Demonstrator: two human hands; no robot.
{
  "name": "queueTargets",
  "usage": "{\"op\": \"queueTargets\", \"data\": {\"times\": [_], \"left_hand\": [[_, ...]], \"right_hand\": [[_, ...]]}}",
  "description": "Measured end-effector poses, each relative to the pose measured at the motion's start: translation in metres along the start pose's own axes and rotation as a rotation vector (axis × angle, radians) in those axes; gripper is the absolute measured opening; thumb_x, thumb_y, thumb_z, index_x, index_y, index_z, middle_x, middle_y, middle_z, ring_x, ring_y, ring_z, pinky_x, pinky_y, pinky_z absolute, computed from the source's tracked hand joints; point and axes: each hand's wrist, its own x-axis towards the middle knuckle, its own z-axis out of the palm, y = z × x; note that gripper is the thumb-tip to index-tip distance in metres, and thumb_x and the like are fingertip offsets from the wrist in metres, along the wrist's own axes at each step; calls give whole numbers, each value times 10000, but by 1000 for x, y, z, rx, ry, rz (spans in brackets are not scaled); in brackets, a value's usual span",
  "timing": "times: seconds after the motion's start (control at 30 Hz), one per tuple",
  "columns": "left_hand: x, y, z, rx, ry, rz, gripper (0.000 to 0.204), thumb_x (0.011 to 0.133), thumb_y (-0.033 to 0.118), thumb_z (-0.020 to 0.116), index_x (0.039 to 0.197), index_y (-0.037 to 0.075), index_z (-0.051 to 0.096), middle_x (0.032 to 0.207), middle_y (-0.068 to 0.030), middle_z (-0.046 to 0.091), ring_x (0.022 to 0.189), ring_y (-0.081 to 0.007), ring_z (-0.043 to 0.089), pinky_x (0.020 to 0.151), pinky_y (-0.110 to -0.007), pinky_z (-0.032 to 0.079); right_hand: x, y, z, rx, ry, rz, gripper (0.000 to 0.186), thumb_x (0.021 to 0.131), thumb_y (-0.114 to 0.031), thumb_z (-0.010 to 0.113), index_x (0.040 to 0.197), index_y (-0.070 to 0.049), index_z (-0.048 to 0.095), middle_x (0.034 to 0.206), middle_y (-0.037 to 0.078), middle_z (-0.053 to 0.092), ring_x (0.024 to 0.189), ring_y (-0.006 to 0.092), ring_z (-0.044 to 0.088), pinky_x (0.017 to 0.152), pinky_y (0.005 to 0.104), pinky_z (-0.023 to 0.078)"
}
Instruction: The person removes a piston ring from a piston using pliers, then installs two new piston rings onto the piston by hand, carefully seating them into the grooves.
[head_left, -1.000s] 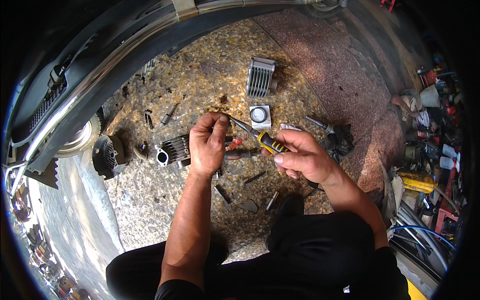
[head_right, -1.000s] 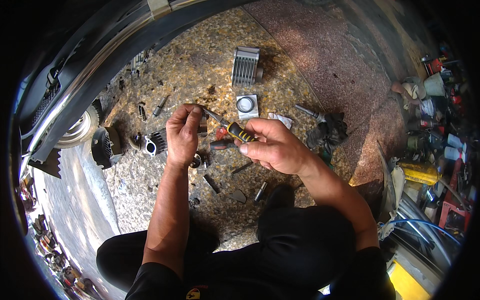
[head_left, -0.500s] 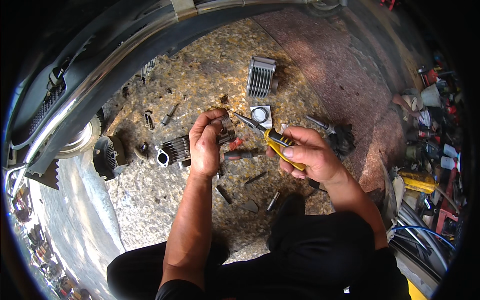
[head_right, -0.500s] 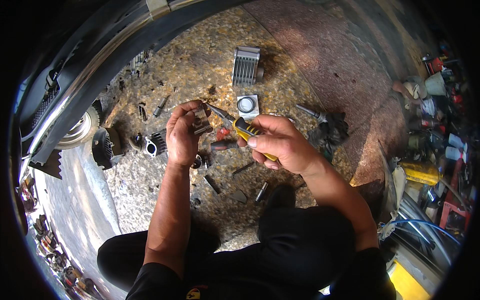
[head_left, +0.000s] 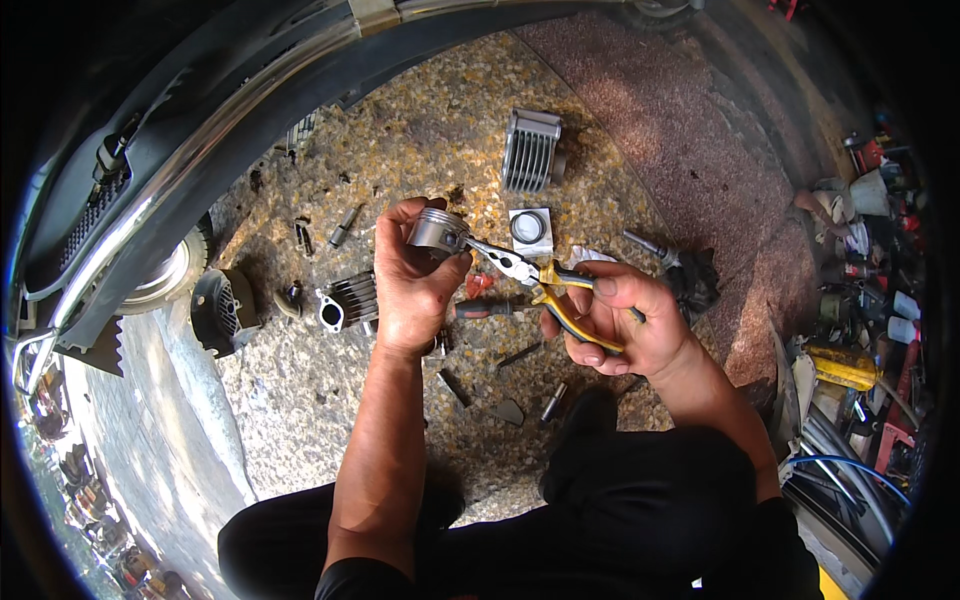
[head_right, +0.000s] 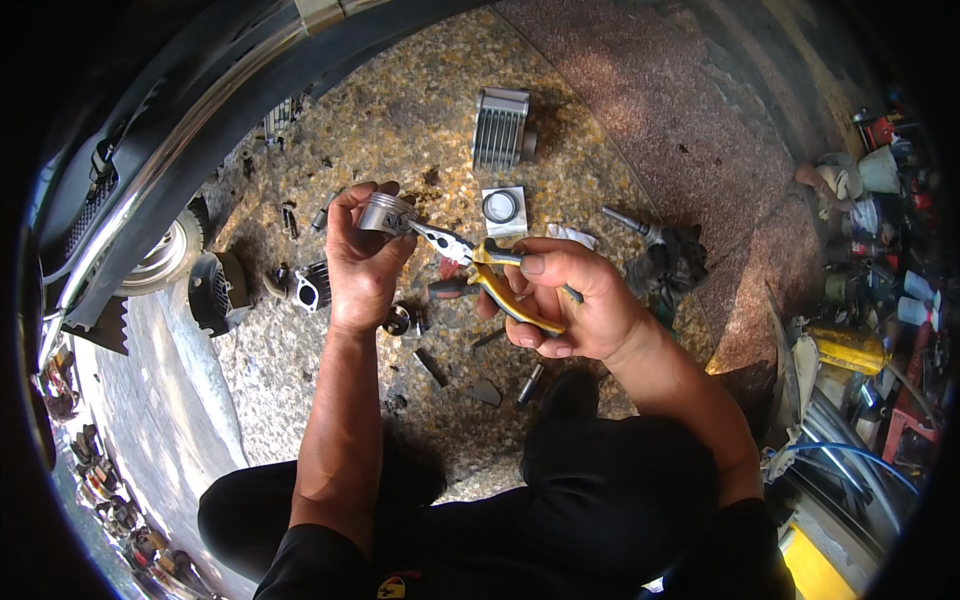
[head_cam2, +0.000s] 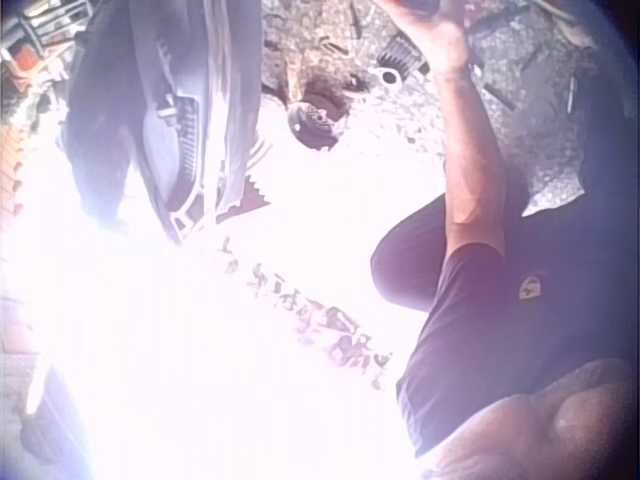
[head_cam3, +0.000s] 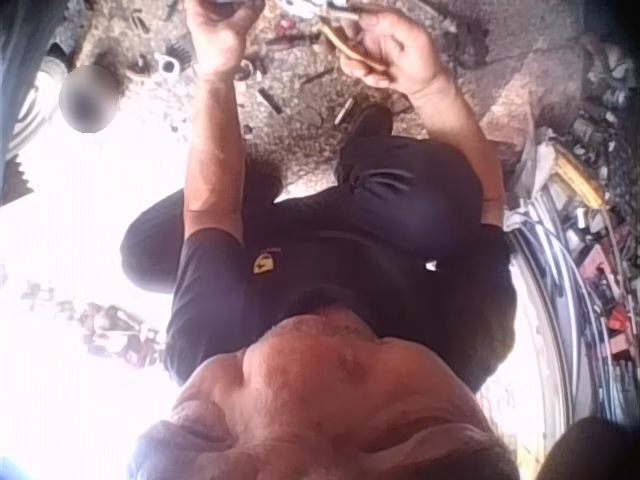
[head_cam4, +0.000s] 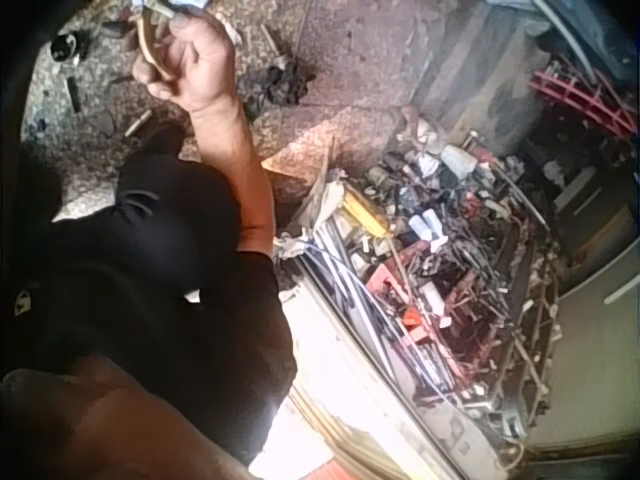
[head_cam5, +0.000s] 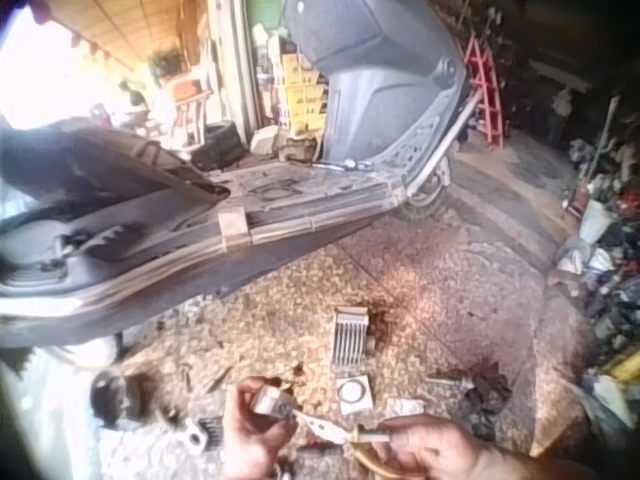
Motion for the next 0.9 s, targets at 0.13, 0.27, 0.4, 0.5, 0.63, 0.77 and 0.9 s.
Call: {"op": "queueTargets", "data": {"times": [0.13, 0.27, 0.4, 0.5, 0.63, 0.77, 0.9], "left_hand": [[1, 4, 0, 75, -25, -11, 639, 770, -186, 607, 1326, 60, 410, 1244, -106, 562, 1140, -196, 584, 985, -341, 495], [0, 8, 2, 87, -68, -35, 639, 768, -184, 606, 1323, 61, 406, 1257, -112, 557, 1158, -206, 583, 1010, -364, 501], [0, 11, 4, 87, -80, -40, 636, 764, -190, 601, 1318, 60, 412, 1256, -112, 557, 1154, -206, 584, 1001, -364, 506], [-1, 13, 5, 82, -82, -45, 640, 754, -194, 598, 1314, 59, 416, 1233, -111, 565, 1131, -195, 587, 973, -347, 509], [0, 14, 3, 148, -101, -27, 620, 746, -178, 574, 1302, 58, 434, 1192, -94, 572, 1052, -153, 575, 902, -295, 494], [0, 16, 3, 137, -110, -6, 577, 748, -138, 544, 1285, 53, 457, 1174, -80, 574, 1005, -131, 557, 869, -273, 473], [1, 18, 3, 120, -120, 27, 526, 761, -158, 519, 1242, 46, 452, 1040, -52, 546, 868, -102, 523, 748, -237, 462]], "right_hand": [[0, 0, -3, 43, -30, 28, 447, 961, -279, 458, 1241, 62, 527, 1008, 267, 646, 591, 200, 601, 336, 229, 382], [0, 1, -6, 100, -43, 48, 390, 961, -312, 461, 1096, 42, 550, 1017, 303, 622, 571, 220, 593, 326, 239, 388], [1, 1, -10, 125, -59, 63, 349, 968, -352, 460, 954, -14, 545, 1055, 350, 585, 560, 245, 582, 326, 248, 392], [0, 2, -11, 147, -47, 63, 349, 964, -356, 457, 953, -17, 539, 1049, 355, 585, 544, 243, 577, 322, 250, 389], [-1, 3, -11, 193, -26, 79, 351, 950, -358, 447, 951, -17, 528, 1049, 356, 581, 534, 240, 574, 317, 252, 386], [-1, 4, -12, 220, -43, 71, 361, 940, -358, 437, 963, -9, 529, 1046, 351, 579, 534, 240, 575, 318, 251, 386], [-1, 5, -13, 222, -67, 60, 371, 942, -359, 437, 968, -3, 537, 1041, 345, 581, 527, 237, 572, 319, 249, 384]]}}
